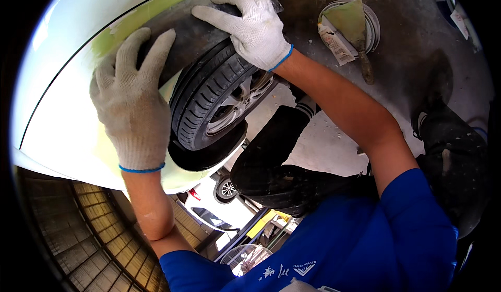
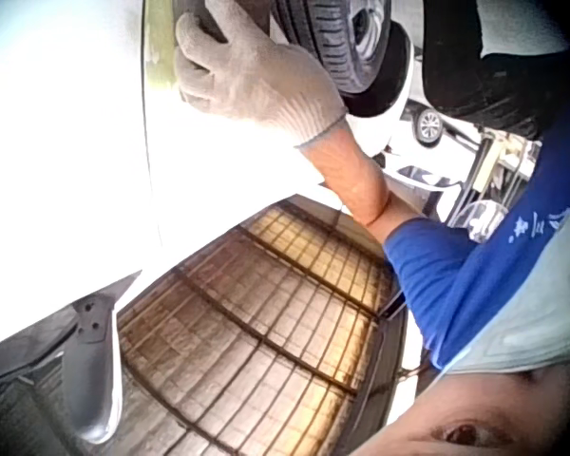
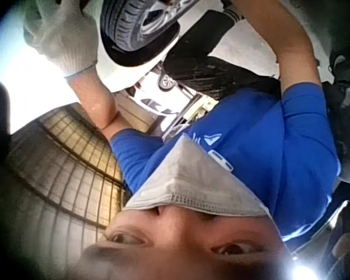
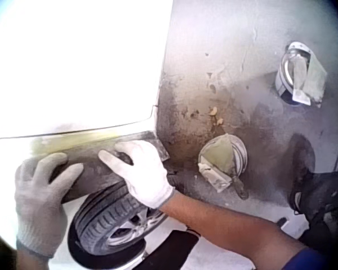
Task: The person kneels beside a white car and applies a green body filler to the front fender using a spreader. They repeatedly smooth the compound over the surface near the wheel arch and wipe the tool on a container.
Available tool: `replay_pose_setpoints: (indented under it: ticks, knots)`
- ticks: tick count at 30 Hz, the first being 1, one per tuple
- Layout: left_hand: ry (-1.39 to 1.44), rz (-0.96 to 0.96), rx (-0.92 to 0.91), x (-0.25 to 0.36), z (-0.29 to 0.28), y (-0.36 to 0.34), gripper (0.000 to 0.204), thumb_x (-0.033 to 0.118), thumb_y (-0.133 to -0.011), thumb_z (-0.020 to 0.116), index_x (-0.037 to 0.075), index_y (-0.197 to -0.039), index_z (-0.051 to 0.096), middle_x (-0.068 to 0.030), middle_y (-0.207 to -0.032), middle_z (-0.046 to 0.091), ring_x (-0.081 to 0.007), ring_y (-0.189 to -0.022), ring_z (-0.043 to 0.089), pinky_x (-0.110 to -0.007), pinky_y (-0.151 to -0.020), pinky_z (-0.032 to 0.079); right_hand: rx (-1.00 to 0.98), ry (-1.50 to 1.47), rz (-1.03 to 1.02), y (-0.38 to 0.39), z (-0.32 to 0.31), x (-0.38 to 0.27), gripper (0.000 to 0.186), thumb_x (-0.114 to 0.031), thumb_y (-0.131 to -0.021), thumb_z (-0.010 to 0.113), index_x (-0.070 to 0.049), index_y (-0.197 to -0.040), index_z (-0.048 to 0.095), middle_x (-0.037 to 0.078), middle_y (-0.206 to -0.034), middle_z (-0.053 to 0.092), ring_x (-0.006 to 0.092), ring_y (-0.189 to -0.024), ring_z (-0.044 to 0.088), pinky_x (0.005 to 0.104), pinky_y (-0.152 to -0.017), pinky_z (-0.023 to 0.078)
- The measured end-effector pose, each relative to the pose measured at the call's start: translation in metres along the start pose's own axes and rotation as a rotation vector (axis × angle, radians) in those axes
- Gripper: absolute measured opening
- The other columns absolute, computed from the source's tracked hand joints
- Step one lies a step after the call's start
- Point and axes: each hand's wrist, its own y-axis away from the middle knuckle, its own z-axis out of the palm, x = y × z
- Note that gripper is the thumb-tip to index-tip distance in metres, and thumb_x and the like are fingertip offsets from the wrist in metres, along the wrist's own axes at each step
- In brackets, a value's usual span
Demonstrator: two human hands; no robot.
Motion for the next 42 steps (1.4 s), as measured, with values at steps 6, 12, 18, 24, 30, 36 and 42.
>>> replay_pose_setpoints:
  ticks: [6, 12, 18, 24, 30, 36, 42]
  knots:
    - [-0.099, 0.083, 0.016, -0.019, -0.003, -0.018, 0.064, -0.006, -0.085, 0.067, 0.034, -0.134, 0.070, 0.0016, -0.138, 0.065, -0.0272, -0.125, 0.061, -0.042, -0.110, 0.050, -0.013, -0.021, 0.058, -0.013, 0.016, 0.000, 0.063, 0.001, -0.080, 0.063, -0.033, -0.132, 0.071, 0.003, -0.123, 0.066, 0.0314, -0.120, 0.059, 0.0490, -0.105, 0.045]
    - [-0.055, 0.026, -0.026, -0.022, 0.003, -0.015, 0.065, -0.007, -0.084, 0.066, 0.035, -0.133, 0.071, 0.0026, -0.140, 0.064, -0.0307, -0.126, 0.059, -0.042, -0.111, 0.049, 0.059, -0.033, 0.048, -0.009, 0.036, 0.002, 0.058, -0.002, -0.081, 0.065, -0.033, -0.129, 0.073, 0.005, -0.119, 0.065, 0.0316, -0.117, 0.059, 0.0478, -0.104, 0.045]
    - [0.115, -0.158, -0.052, 0.017, 0.024, 0.033, 0.066, -0.010, -0.081, 0.063, 0.034, -0.128, 0.075, 0.0033, -0.139, 0.063, -0.0292, -0.124, 0.058, -0.043, -0.107, 0.048, -0.007, -0.105, -0.028, 0.025, 0.037, -0.003, 0.054, 0.001, -0.077, 0.066, -0.026, -0.123, 0.077, 0.008, -0.116, 0.066, 0.0295, -0.114, 0.061, 0.0429, -0.101, 0.047]
    - [0.191, -0.286, 0.007, 0.074, 0.072, 0.086, 0.058, 0.004, -0.080, 0.069, 0.035, -0.128, 0.073, 0.0031, -0.137, 0.061, -0.0272, -0.125, 0.054, -0.048, -0.107, 0.041, -0.245, -0.057, -0.068, 0.068, 0.024, 0.006, 0.041, -0.014, -0.089, 0.070, -0.035, -0.123, 0.075, 0.007, -0.118, 0.067, 0.0303, -0.120, 0.059, 0.0455, -0.108, 0.046]
    - [0.292, -0.193, -0.141, 0.077, 0.039, 0.079, 0.063, -0.002, -0.079, 0.066, 0.033, -0.131, 0.072, 0.0015, -0.138, 0.062, -0.0285, -0.127, 0.056, -0.048, -0.111, 0.041, -0.258, -0.054, -0.023, 0.072, -0.014, -0.004, 0.039, -0.013, -0.089, 0.067, -0.030, -0.122, 0.076, 0.006, -0.116, 0.067, 0.0294, -0.114, 0.062, 0.0438, -0.106, 0.048]
    - [0.067, 0.054, 0.033, 0.002, -0.003, 0.013, 0.051, -0.003, -0.083, 0.064, 0.028, -0.123, 0.074, 0.0018, -0.128, 0.066, -0.0264, -0.119, 0.060, -0.043, -0.101, 0.049, -0.008, -0.023, 0.056, 0.012, 0.002, -0.020, 0.061, 0.004, -0.074, 0.064, -0.024, -0.126, 0.076, 0.009, -0.116, 0.066, 0.0309, -0.110, 0.063, 0.0432, -0.097, 0.050]
    - [-0.105, 0.086, 0.039, -0.028, -0.014, -0.012, 0.055, -0.006, -0.084, 0.063, 0.028, -0.127, 0.074, 0.0019, -0.127, 0.067, -0.0248, -0.117, 0.062, -0.041, -0.098, 0.052, 0.028, -0.035, 0.104, -0.013, 0.017, -0.024, 0.063, 0.006, -0.074, 0.063, -0.024, -0.128, 0.074, 0.011, -0.119, 0.066, 0.0322, -0.111, 0.062, 0.0454, -0.095, 0.050]
